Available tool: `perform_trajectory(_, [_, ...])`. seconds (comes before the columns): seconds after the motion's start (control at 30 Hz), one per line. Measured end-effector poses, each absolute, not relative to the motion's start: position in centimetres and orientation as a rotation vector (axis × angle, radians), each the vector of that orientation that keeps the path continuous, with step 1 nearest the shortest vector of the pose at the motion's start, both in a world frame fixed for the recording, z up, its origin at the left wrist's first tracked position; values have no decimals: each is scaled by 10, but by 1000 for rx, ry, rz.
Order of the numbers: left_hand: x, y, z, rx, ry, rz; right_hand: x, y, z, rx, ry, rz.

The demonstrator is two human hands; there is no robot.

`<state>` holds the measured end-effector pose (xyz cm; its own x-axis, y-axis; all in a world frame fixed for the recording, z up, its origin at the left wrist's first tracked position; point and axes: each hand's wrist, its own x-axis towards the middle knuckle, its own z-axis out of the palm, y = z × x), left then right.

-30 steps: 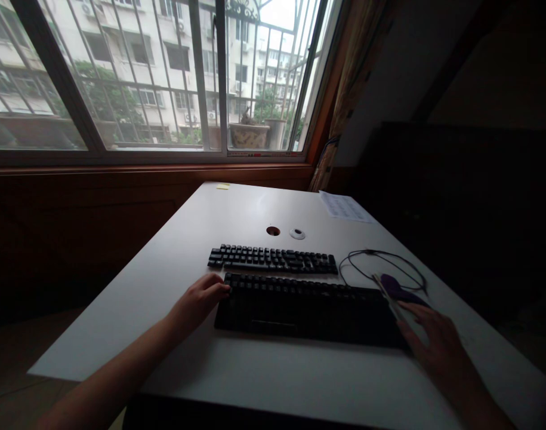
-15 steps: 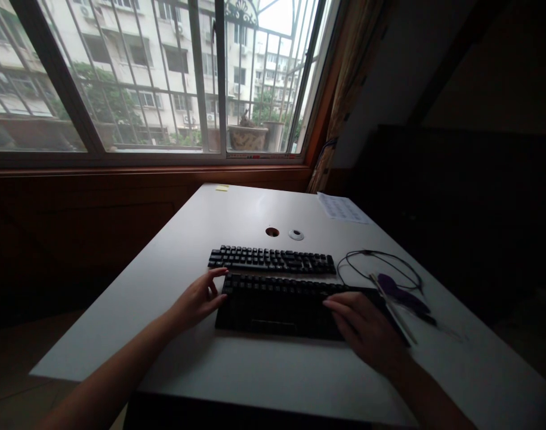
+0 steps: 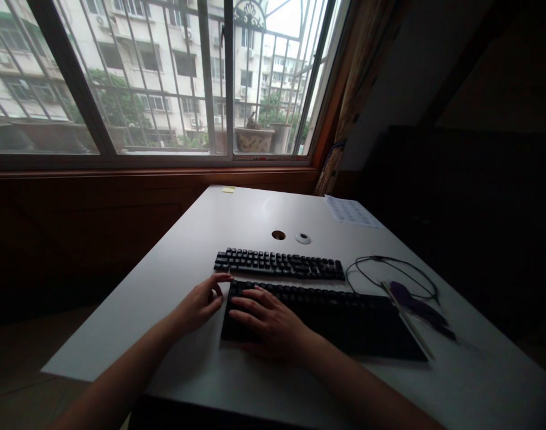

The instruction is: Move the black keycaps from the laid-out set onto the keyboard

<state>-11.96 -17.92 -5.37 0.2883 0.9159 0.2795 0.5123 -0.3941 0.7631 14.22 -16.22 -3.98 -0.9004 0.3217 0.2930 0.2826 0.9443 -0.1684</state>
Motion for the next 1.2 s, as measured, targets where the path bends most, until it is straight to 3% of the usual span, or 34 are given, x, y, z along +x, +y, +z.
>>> perform_trajectory(0.5, [-121, -176, -59, 2025, 1252, 1049, 144, -163, -35, -524, -2764, 405])
perform_trajectory(1.2, [-119, -177, -56, 2058, 1287, 1046, 146, -163, -43, -408, -2771, 258])
